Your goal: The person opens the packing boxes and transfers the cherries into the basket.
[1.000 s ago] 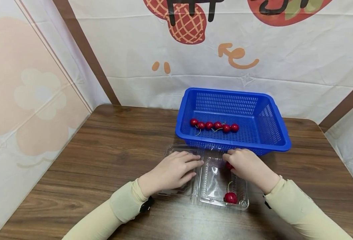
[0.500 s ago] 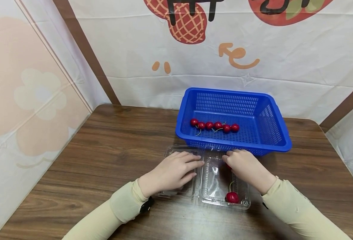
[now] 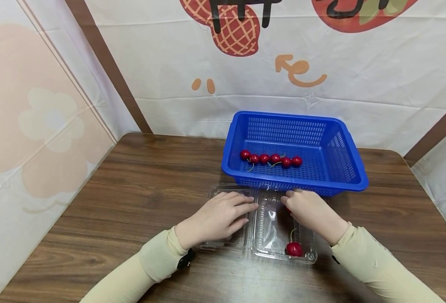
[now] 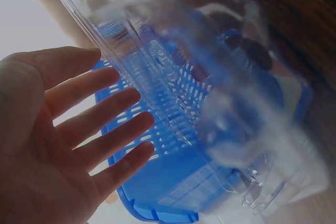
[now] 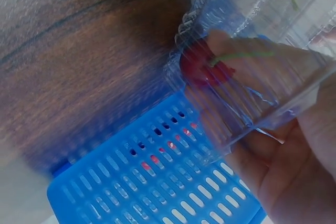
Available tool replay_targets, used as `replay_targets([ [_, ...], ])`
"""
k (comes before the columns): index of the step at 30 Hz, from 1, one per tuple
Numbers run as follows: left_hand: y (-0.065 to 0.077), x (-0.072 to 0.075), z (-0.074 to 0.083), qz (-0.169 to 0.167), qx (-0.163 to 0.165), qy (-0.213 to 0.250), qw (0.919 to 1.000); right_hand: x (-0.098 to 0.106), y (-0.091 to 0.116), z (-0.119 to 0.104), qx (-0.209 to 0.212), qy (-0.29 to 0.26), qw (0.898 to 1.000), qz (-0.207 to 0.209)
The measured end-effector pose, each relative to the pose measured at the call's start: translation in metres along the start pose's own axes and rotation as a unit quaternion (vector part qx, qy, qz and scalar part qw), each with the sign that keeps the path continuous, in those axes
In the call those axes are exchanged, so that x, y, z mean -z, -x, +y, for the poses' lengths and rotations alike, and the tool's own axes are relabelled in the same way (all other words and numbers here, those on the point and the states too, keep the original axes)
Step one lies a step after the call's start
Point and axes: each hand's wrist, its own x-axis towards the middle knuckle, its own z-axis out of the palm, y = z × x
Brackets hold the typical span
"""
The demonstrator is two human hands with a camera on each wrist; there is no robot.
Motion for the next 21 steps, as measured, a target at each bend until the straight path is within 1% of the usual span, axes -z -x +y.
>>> replay_targets([
  [4, 0.0, 0.0, 0.0, 0.003, -0.001, 0.001, 1.0, -0.001, 0.001, 0.0, 0.0, -0.013, 1.0, 0.006],
  [13, 0.0, 0.0, 0.0, 0.0, -0.001, -0.003, 1.0, 0.001, 0.0, 0.0, 0.017, -0.03, 0.999, 0.023],
  [21, 0.0, -0.001, 0.0, 0.002, -0.001, -0.001, 1.0, 0.011, 0.0, -0.001, 0.001, -0.05, 0.998, 0.024],
])
